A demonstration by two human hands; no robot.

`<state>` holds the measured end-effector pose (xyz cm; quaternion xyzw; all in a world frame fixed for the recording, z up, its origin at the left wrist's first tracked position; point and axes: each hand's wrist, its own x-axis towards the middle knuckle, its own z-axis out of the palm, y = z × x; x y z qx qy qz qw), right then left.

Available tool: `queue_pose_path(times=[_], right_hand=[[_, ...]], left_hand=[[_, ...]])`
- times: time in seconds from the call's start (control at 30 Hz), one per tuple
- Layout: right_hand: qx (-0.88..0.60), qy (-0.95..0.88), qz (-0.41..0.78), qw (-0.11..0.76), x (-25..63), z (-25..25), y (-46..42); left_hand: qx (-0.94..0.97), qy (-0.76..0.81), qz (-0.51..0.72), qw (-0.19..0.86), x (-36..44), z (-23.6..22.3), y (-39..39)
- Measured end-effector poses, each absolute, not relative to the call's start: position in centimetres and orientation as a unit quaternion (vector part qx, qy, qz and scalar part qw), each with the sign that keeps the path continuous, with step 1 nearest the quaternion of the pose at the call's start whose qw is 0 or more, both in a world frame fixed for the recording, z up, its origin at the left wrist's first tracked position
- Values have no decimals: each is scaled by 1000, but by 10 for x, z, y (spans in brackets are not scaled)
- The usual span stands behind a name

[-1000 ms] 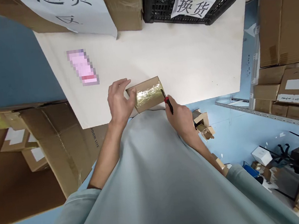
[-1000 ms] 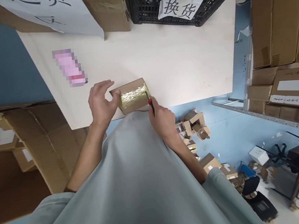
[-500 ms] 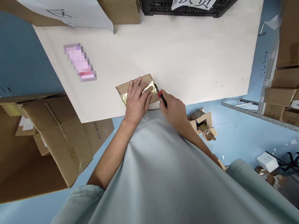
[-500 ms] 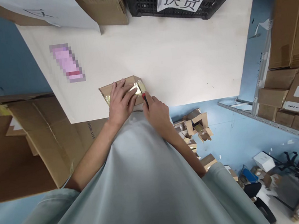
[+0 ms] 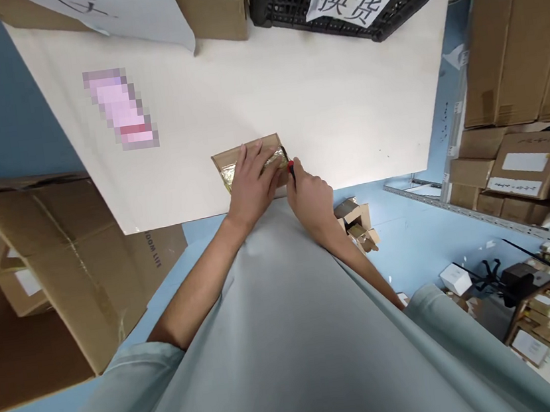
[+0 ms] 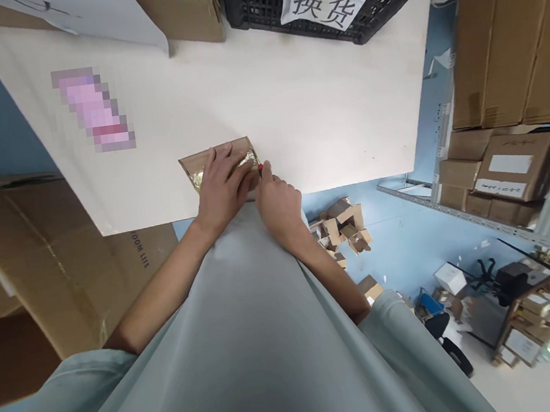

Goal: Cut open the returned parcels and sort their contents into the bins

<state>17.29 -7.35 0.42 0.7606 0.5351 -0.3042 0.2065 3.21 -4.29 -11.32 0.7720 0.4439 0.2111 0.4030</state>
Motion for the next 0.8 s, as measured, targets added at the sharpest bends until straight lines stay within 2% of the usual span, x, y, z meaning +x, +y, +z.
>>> queue_pose_path(times=[0.4,0.8], right_hand=[[805,488,-212,262,128,7,-61],[838,414,-206,289,104,24,-106]], left_hand=[[749,399,259,462,26,-123,-35],[749,363,283,477,24,-129,-45]])
